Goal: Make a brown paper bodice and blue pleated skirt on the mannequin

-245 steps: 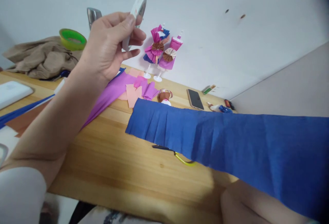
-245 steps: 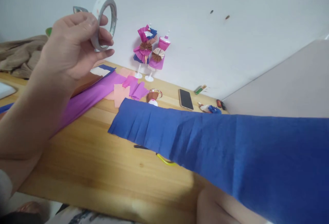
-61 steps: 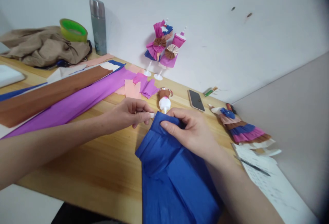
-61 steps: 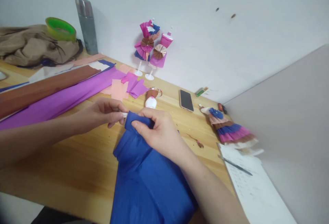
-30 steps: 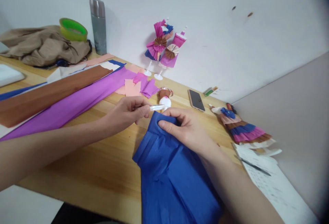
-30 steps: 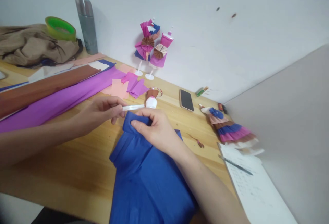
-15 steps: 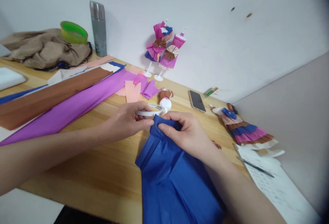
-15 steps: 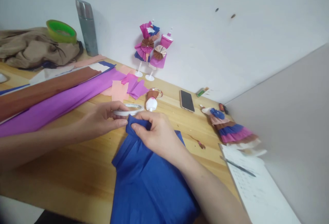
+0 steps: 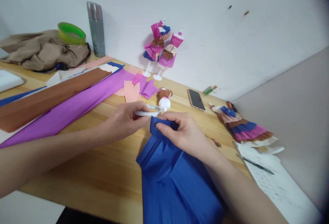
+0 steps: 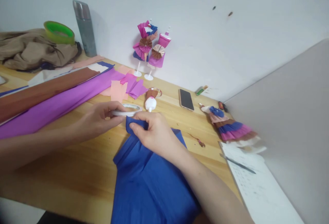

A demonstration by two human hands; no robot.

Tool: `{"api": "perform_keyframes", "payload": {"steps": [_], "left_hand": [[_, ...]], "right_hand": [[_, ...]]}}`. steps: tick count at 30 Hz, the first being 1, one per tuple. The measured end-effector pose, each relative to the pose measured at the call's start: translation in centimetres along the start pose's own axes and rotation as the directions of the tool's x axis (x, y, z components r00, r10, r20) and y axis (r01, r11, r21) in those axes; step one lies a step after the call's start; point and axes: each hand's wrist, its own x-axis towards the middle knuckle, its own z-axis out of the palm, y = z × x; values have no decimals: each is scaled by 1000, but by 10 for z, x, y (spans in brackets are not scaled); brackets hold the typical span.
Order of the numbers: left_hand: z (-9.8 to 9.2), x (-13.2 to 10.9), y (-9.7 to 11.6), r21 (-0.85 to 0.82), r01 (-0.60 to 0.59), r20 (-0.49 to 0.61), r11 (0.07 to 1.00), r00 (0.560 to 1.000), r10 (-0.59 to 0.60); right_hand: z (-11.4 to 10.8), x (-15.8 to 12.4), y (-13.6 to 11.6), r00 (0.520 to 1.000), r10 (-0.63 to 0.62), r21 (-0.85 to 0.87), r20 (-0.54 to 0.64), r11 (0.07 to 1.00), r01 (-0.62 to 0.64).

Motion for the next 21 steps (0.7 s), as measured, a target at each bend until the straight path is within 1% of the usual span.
{"api": "perform_keyframes", "payload": {"steps": [5,9,12,17,21], "left_hand": [[-2,1,0,-130,109,44,986,994,-104],[-3,3,3,-173,147,56,974,989,-140],[-2,4,4,-191,154,66,969,987,-144],[-1,3,4,-216,142,74,966,989,-128],[0,2,3,-203,113,57,973,993,-104]], "right_hand": [[-1,0,-1,1000,-2,-8,11,1000,2],[-3,-1,-3,1000,6,-5,17,1000,-5],[-2,-1,-3,1000,-11,-13,4,1000,11],[0,-1,-2,996,-25,-49,-91,999,21],[5,0,-2,997,0,2,-74,1000,0]]}}
